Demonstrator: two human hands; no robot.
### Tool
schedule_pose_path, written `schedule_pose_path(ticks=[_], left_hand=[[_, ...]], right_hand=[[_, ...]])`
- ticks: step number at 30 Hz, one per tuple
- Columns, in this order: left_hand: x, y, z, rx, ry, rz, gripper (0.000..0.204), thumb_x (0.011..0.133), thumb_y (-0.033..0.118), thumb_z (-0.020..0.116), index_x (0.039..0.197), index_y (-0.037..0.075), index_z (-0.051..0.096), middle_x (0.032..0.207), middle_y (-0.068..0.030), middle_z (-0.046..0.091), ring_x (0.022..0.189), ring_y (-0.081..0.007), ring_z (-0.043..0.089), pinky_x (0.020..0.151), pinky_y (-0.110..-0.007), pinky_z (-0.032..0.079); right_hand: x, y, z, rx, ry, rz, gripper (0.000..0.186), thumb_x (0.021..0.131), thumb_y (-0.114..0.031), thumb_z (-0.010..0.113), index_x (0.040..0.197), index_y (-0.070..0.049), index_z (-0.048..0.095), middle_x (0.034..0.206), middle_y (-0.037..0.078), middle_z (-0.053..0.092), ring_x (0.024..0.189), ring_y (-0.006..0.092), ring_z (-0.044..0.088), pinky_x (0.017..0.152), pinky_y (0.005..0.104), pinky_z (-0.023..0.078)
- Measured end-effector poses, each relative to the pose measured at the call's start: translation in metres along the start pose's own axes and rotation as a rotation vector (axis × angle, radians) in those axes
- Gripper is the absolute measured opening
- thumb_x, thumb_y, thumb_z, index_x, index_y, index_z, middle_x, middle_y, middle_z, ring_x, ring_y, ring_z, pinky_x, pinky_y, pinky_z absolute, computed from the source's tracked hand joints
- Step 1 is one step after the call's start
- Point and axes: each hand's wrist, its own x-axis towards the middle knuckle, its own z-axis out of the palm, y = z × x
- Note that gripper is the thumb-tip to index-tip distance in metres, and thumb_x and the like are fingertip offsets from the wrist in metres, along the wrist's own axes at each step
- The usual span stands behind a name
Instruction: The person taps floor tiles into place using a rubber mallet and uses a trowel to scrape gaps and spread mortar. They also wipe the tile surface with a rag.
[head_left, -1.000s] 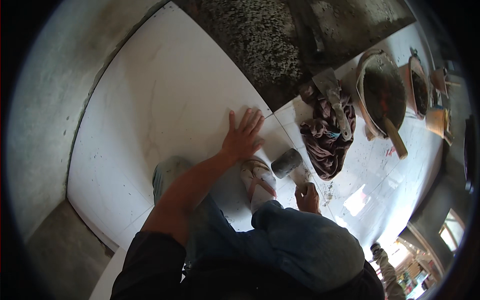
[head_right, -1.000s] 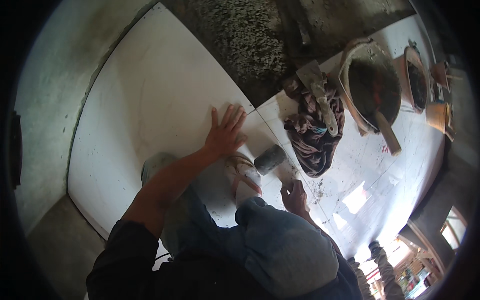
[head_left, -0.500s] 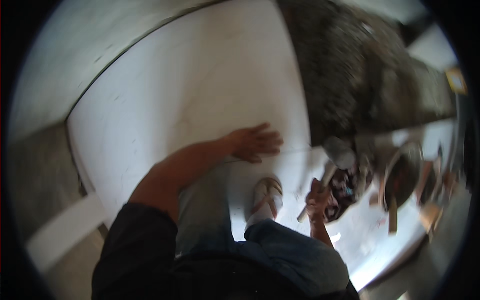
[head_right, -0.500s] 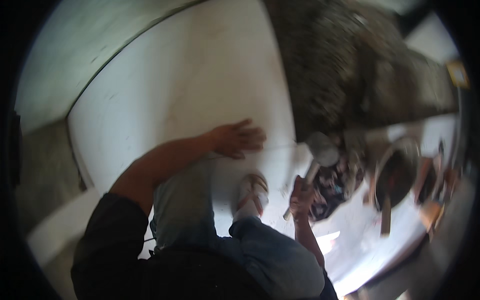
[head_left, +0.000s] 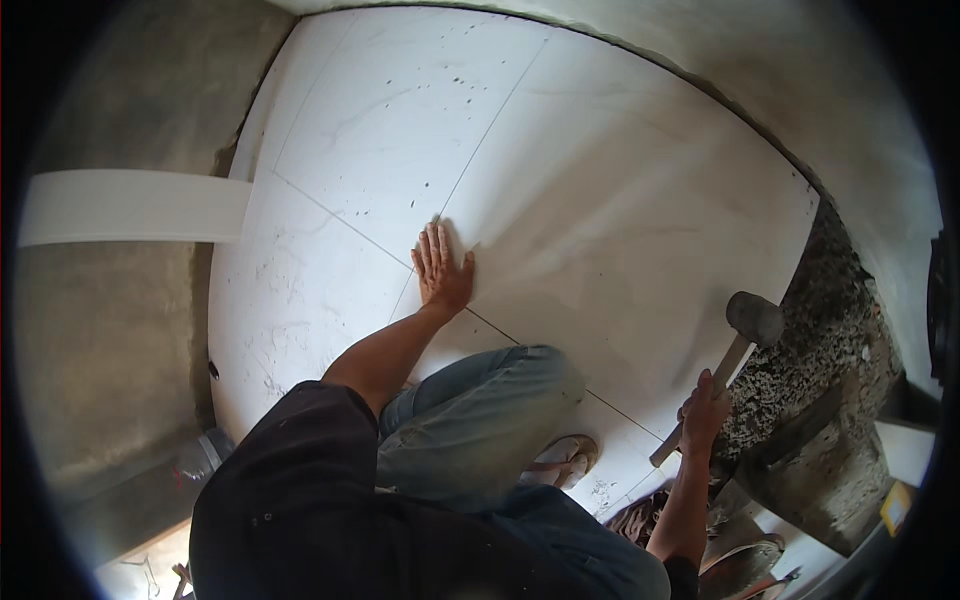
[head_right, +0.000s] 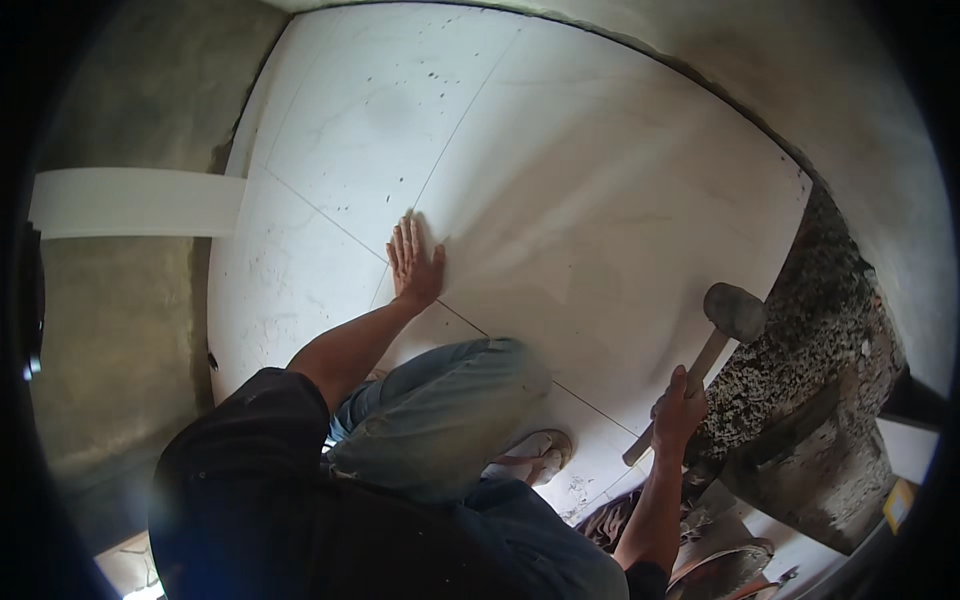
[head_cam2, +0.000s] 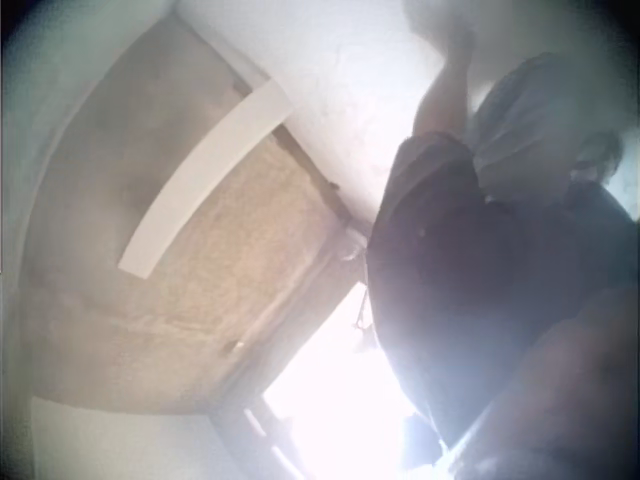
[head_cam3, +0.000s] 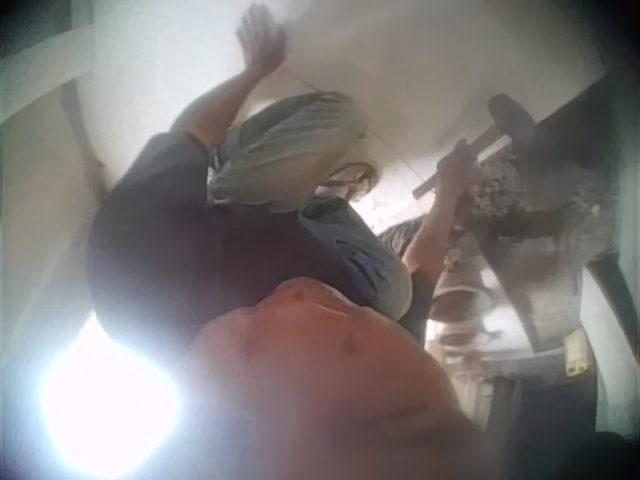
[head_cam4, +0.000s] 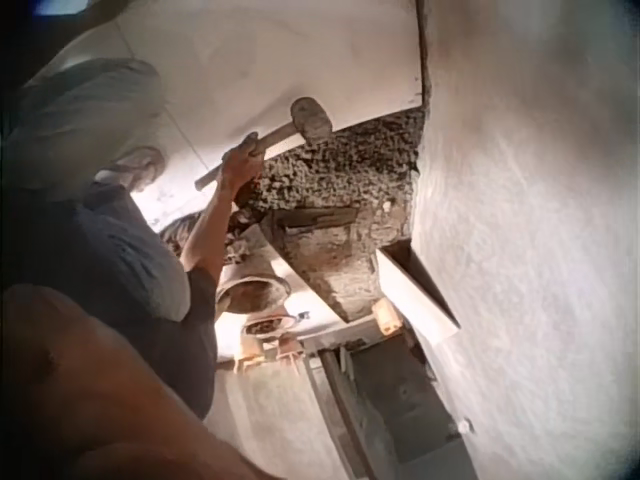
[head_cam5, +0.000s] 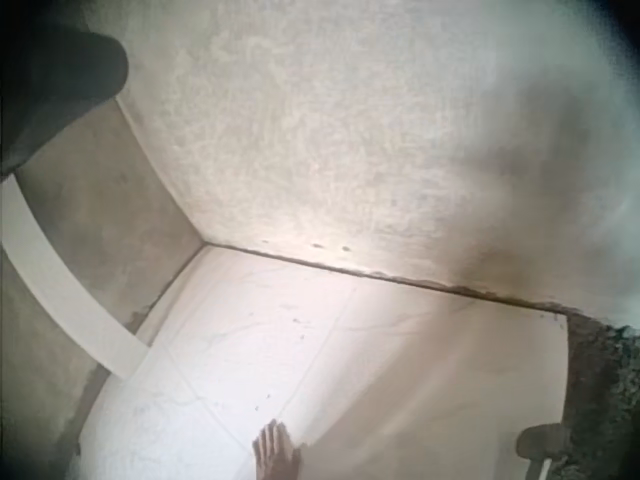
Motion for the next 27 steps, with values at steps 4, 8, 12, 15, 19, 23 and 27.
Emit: schedule_pose_path(ticks=[4, 8, 12, 15, 19, 23, 27], left_hand=[[0.017, 0.027, -0.013, 0.032, -0.062, -0.159, 0.083, 0.091, 0.045, 0.045, 0.151, 0.003, 0.005, 0.158, -0.018, 0.001, 0.146, -0.0357, -0.006, 0.113, -0.059, -0.005], [0.05, 0.048, -0.021, 0.031, -0.077, -0.144, 0.084, 0.091, 0.048, 0.043, 0.151, 0.003, 0.006, 0.158, -0.0186, 0.0, 0.146, -0.0359, -0.007, 0.112, -0.059, -0.005], [0.136, 0.107, -0.039, -0.032, -0.089, 0.037, 0.084, 0.092, 0.051, 0.041, 0.151, 0.002, 0.007, 0.159, -0.0159, 0.002, 0.146, -0.0339, -0.007, 0.113, -0.058, -0.005], [0.195, 0.131, -0.042, -0.024, -0.055, 0.149, 0.083, 0.092, 0.052, 0.038, 0.151, 0.003, 0.007, 0.159, -0.0139, 0.003, 0.147, -0.0323, -0.005, 0.114, -0.057, -0.004], [0.248, 0.152, -0.052, 0.033, -0.133, 0.351, 0.084, 0.091, 0.055, 0.036, 0.152, 0.006, 0.007, 0.159, -0.0122, 0.003, 0.147, -0.03, -0.006, 0.115, -0.055, -0.005], [0.257, 0.154, -0.051, 0.003, -0.115, 0.38, 0.084, 0.09, 0.055, 0.035, 0.152, 0.006, 0.007, 0.159, -0.0116, 0.004, 0.147, -0.0301, -0.006, 0.115, -0.055, -0.006], [0.257, 0.157, -0.058, 0.014, -0.189, 0.372, 0.084, 0.09, 0.055, 0.036, 0.152, 0.007, 0.007, 0.159, -0.0114, 0.004, 0.147, -0.0302, -0.006, 0.115, -0.056, -0.007]], right_hand=[[0.011, -0.035, 0.015, 0.011, -0.063, 0.093, 0.028, 0.094, -0.029, 0.057, 0.08, -0.009, 0.044, 0.054, -0.005, 0.037, 0.037, 0.0059, 0.036, 0.033, 0.0245, 0.03], [0.055, -0.092, 0.037, -0.115, -0.064, 0.045, 0.02, 0.094, -0.024, 0.052, 0.082, -0.009, 0.046, 0.055, -0.005, 0.037, 0.039, 0.0066, 0.038, 0.034, 0.0253, 0.033], [0.111, -0.131, 0.075, -0.141, -0.066, -0.03, 0.022, 0.095, -0.028, 0.05, 0.09, -0.007, 0.05, 0.056, -0.004, 0.039, 0.041, 0.0088, 0.041, 0.037, 0.0265, 0.037], [0.099, -0.151, 0.119, -0.137, -0.052, -0.049, 0.038, 0.097, -0.042, 0.049, 0.098, -0.004, 0.053, 0.063, 0.0, 0.047, 0.047, 0.0105, 0.047, 0.04, 0.0274, 0.04], [0.095, -0.111, 0.134, -0.398, 0.099, -0.093, 0.053, 0.095, -0.055, 0.046, 0.099, -0.003, 0.056, 0.058, -0.001, 0.041, 0.042, 0.0083, 0.04, 0.039, 0.0261, 0.038], [0.082, -0.154, 0.158, -0.582, 0.171, -0.201, 0.053, 0.098, -0.051, 0.041, 0.093, -0.001, 0.057, 0.068, 0.008, 0.055, 0.062, 0.018, 0.057, 0.057, 0.0334, 0.045], [0.097, -0.158, 0.159, -0.389, 0.118, -0.392, 0.053, 0.099, -0.05, 0.04, 0.092, 0.0, 0.058, 0.069, 0.01, 0.056, 0.062, 0.0217, 0.056, 0.061, 0.0373, 0.046]])
